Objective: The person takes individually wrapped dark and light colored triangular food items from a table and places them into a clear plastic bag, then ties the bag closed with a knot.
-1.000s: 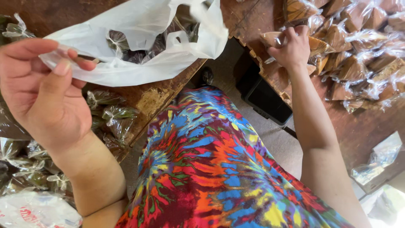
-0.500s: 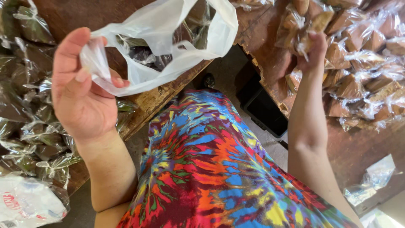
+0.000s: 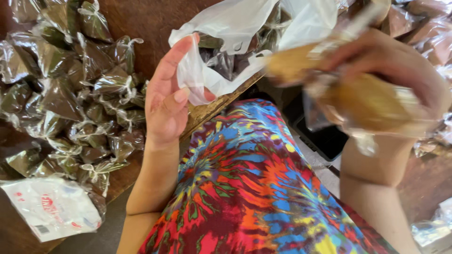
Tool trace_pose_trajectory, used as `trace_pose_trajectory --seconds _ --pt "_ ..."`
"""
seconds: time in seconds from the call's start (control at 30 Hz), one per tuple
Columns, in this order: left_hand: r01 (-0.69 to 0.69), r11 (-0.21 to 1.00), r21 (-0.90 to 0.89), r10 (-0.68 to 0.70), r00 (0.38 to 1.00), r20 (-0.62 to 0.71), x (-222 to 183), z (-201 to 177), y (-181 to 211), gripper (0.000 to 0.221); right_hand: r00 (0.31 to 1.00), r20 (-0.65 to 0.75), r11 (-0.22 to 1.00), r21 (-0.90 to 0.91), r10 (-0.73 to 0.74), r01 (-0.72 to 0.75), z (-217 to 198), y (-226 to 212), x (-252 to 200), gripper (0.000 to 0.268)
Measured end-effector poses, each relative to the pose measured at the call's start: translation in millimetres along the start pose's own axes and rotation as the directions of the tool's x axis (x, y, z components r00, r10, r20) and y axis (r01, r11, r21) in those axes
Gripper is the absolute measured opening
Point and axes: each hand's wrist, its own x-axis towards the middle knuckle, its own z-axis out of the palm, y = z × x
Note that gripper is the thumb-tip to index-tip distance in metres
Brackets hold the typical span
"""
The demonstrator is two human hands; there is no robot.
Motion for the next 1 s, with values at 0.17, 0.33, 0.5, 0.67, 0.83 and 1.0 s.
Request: trace_pose_trajectory --seconds 0.17,0.33,0.5,0.67,0.83,1.0 --pt "0.023 0.998 -0.052 -0.020 0.998 0.055 -2.5 -1.0 3.7 0.091 0.811 0.578 0.932 -0.333 0.085 0.140 49.2 15.5 110.7 0.055" --pt "0.058 0.989 -0.138 -0.049 0.996 0.070 -4.7 14.7 -1.8 0.092 0.839 0.344 0.838 -0.500 0.422 -0.217 110.4 79.7 152.2 0.054" --pt "-0.111 0.983 -0.148 0.098 0.991 -0.090 2.5 24.3 -4.4 0.082 0.886 0.342 0.905 -0.178 -0.312 0.387 93.5 83.1 82.5 0.039" --pt "-0.161 0.986 -0.050 0.149 0.972 -0.184 -2.8 27.4 -9.1 0.076 0.985 -0.004 0.860 0.487 0.172 -0.148 -41.1 154.2 4.7 0.039" --pt "-0.224 0.975 -0.012 0.210 0.930 -0.301 5.6 33.5 -13.2 0.073 0.963 -0.098 0.687 -0.682 0.252 -0.249 -38.7 314.7 15.6 0.086" --pt "-0.241 0.968 0.072 0.252 0.913 -0.321 13.0 35.8 -13.8 0.068 0.930 -0.295 0.627 -0.688 0.218 -0.365 3.2 363.4 -23.5 0.054"
